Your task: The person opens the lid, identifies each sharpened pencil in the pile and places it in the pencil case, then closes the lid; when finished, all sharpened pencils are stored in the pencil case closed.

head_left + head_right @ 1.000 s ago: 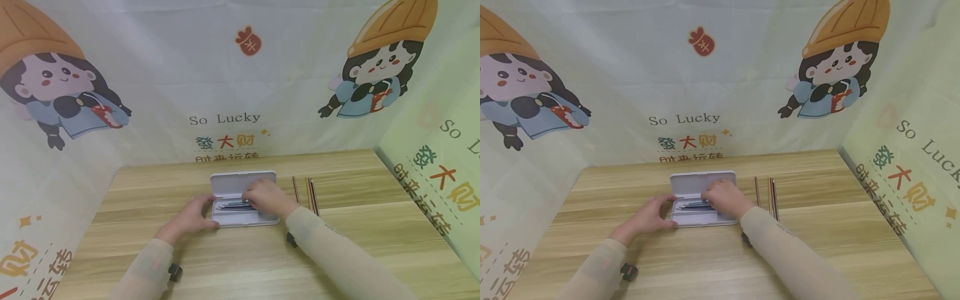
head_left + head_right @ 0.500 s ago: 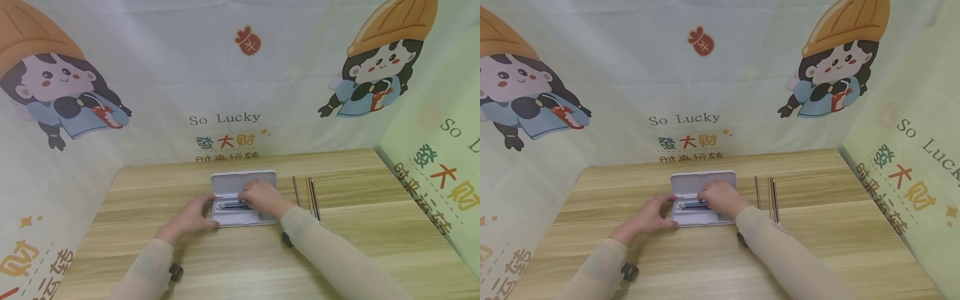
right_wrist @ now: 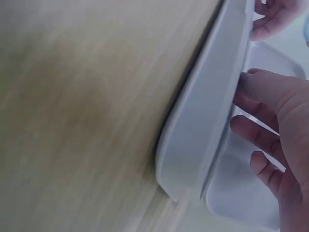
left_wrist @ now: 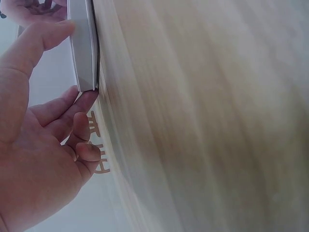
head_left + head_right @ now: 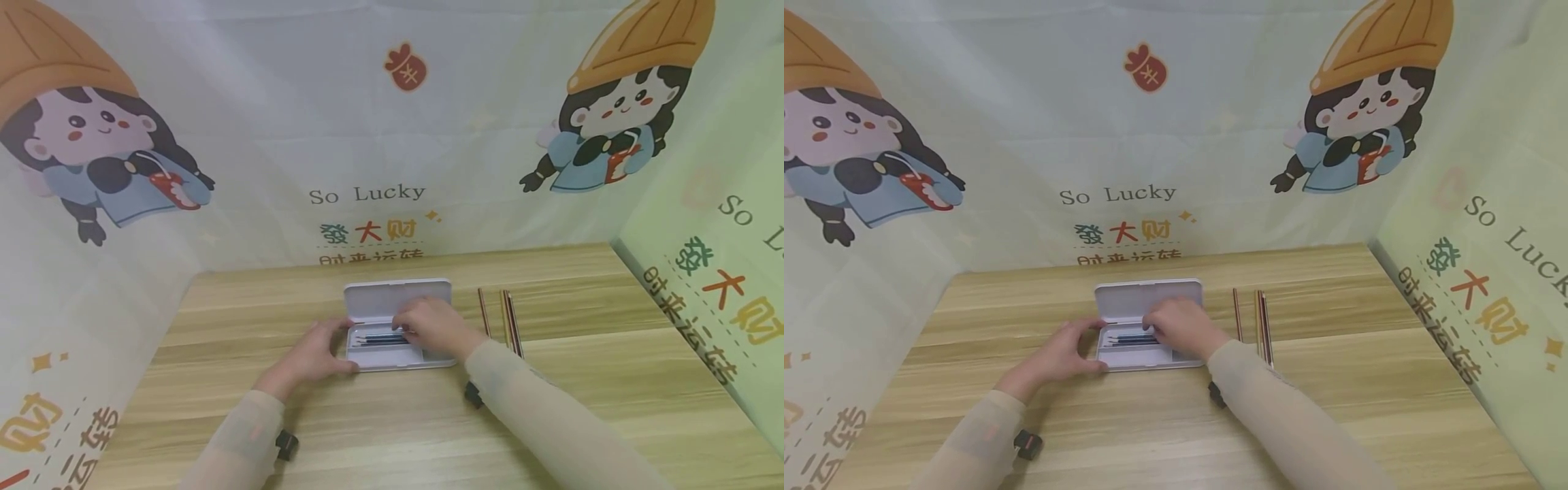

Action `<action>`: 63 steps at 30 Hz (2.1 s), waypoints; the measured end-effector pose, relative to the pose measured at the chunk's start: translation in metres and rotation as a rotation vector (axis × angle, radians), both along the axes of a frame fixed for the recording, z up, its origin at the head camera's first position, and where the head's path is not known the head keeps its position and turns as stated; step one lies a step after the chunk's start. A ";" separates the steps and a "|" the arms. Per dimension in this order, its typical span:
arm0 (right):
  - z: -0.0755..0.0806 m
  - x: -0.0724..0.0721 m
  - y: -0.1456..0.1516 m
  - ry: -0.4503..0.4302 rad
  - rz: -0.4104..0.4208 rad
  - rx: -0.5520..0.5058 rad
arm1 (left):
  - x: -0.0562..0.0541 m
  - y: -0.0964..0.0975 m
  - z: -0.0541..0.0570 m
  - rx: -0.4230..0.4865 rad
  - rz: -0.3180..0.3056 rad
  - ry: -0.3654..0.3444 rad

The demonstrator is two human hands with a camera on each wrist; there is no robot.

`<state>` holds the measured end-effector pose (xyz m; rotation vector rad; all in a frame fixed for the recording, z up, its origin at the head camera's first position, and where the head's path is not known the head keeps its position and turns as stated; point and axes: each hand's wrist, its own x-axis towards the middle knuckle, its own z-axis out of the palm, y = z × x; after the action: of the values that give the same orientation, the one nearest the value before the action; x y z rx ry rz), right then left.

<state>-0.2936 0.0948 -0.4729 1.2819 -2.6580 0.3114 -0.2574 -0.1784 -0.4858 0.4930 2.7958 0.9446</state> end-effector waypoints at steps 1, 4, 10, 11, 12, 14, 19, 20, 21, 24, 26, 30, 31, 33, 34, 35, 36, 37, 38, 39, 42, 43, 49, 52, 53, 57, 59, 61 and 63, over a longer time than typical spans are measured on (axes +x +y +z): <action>0.000 0.001 0.002 -0.009 -0.002 -0.023 | 0.000 0.000 0.000 0.000 0.001 -0.002; 0.002 0.004 0.009 -0.029 -0.016 -0.075 | 0.001 0.000 0.000 -0.005 0.001 0.002; 0.006 0.016 0.031 -0.069 -0.090 -0.140 | 0.001 0.002 0.001 -0.013 0.006 -0.011; 0.007 0.019 0.036 -0.083 -0.110 -0.151 | 0.001 0.002 0.001 -0.013 0.008 -0.015; 0.007 0.021 0.040 -0.091 -0.130 -0.162 | 0.001 0.002 0.001 -0.016 0.007 -0.014; 0.008 0.024 0.049 -0.101 -0.183 -0.177 | 0.001 0.003 0.000 -0.014 0.010 -0.019; 0.011 0.027 0.072 -0.094 -0.333 -0.205 | 0.002 0.002 0.000 -0.010 0.018 -0.030; 0.012 0.027 0.077 -0.091 -0.361 -0.209 | 0.002 0.002 0.000 -0.009 0.016 -0.029; 0.012 0.027 0.081 -0.091 -0.387 -0.211 | 0.002 0.001 0.000 -0.010 0.015 -0.028; 0.012 0.027 0.092 -0.118 -0.441 -0.213 | 0.002 0.001 0.000 -0.014 0.016 -0.024; 0.010 0.027 0.099 -0.141 -0.466 -0.208 | 0.002 0.001 0.001 -0.017 0.015 -0.022; 0.008 0.027 0.112 -0.188 -0.508 -0.200 | 0.002 0.002 0.000 -0.016 0.010 -0.024; 0.008 0.027 0.115 -0.197 -0.519 -0.200 | 0.002 0.002 0.000 -0.016 0.010 -0.025; 0.008 0.027 0.121 -0.211 -0.543 -0.191 | 0.002 0.003 0.000 -0.018 0.013 -0.027; 0.009 0.027 0.125 -0.219 -0.555 -0.186 | 0.002 0.003 0.000 -0.018 0.013 -0.026; 0.009 0.027 0.128 -0.221 -0.566 -0.177 | 0.002 0.004 0.000 -0.018 0.018 -0.029; 0.010 0.027 0.131 -0.218 -0.577 -0.167 | 0.002 0.004 0.000 -0.020 0.019 -0.028; 0.010 0.027 0.134 -0.220 -0.589 -0.156 | 0.002 0.004 0.000 -0.020 0.019 -0.028; 0.010 0.027 0.138 -0.219 -0.600 -0.143 | 0.002 0.004 0.000 -0.020 0.019 -0.027; 0.010 0.027 0.141 -0.220 -0.609 -0.135 | 0.002 0.004 0.000 -0.020 0.018 -0.026; 0.008 0.027 0.149 -0.212 -0.635 -0.103 | 0.001 0.005 0.001 -0.015 0.012 -0.021; 0.007 0.027 0.152 -0.212 -0.639 -0.097 | 0.001 0.005 0.002 -0.016 0.010 -0.019; 0.004 0.025 0.162 -0.194 -0.658 -0.077 | 0.001 0.005 0.005 -0.034 0.009 -0.016; 0.002 0.025 0.164 -0.199 -0.670 -0.070 | 0.002 0.004 0.005 -0.040 0.010 -0.013; 0.001 0.025 0.166 -0.207 -0.674 -0.068 | 0.002 0.004 0.005 -0.042 0.011 -0.013; 0.002 0.026 0.168 -0.242 -0.689 -0.054 | 0.002 0.003 0.004 -0.044 0.009 -0.012; 0.003 0.026 0.168 -0.254 -0.696 -0.044 | 0.002 0.003 0.003 -0.043 0.005 -0.008; 0.004 0.026 0.168 -0.259 -0.698 -0.037 | 0.002 0.002 0.003 -0.042 0.002 -0.006; 0.004 0.026 0.168 -0.258 -0.696 -0.032 | 0.002 0.002 0.003 -0.040 0.004 -0.005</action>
<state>-0.2680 0.2630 -0.4693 0.2585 -3.0802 0.4238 -0.2554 -0.1764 -0.4831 0.4783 2.8060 0.8882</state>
